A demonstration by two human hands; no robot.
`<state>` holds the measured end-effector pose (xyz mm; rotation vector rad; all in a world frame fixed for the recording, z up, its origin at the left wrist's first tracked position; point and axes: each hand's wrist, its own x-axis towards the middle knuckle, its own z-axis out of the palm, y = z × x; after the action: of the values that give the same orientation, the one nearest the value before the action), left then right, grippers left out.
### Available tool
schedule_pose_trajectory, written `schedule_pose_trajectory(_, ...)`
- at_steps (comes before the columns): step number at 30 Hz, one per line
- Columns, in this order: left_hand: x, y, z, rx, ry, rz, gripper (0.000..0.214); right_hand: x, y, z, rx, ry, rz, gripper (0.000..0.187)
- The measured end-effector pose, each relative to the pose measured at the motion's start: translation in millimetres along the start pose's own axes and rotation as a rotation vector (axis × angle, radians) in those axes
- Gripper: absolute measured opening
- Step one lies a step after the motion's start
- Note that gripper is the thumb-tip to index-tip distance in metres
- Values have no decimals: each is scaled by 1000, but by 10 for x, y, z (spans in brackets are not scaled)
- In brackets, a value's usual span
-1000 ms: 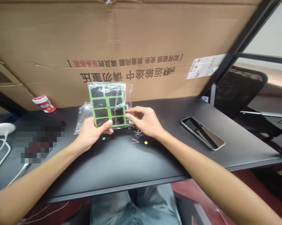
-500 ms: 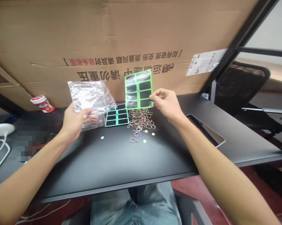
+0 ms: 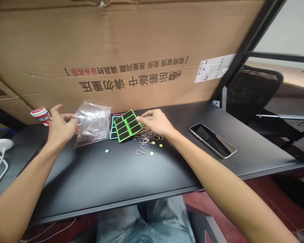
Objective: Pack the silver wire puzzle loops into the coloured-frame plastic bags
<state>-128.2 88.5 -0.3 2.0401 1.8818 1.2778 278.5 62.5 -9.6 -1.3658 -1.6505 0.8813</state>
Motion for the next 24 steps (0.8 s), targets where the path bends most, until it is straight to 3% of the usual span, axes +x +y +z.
schedule_pose_trajectory(2, -4, 95, -17, 201, 77, -96, 76, -50, -50, 14, -133, -18, -114, 31)
schedule_pose_trajectory(4, -26, 213, 1, 296, 161, -20, 58, -94, -55, 3, -255, 12, -260, 22)
schedule_pose_trajectory(7, -122, 405, 62, 201, 197, 188, 29, -138, -9, -2, -359, 30, -431, 20)
schedule_pose_trajectory(10, -307, 598, 130, 68, 67, 393, 6, -175, 34, 45, -373, 14, -485, 39)
schedule_pose_trajectory(13, -515, 744, 192, 36, -162, 702, 9, -218, 36, 112, -396, -8, -522, 48)
schedule_pose_trajectory(15, -613, 795, 233, 2, -238, 811, 12, -242, 26, 143, -418, -33, -538, 49)
schedule_pose_trajectory(19, -670, 807, 300, -58, -328, 823, 14, -264, 24, 161, -440, -94, -517, 49)
schedule_pose_trajectory(24, -649, 794, 308, -54, -319, 812, 13, -264, 56, 152, -442, -95, -508, 49)
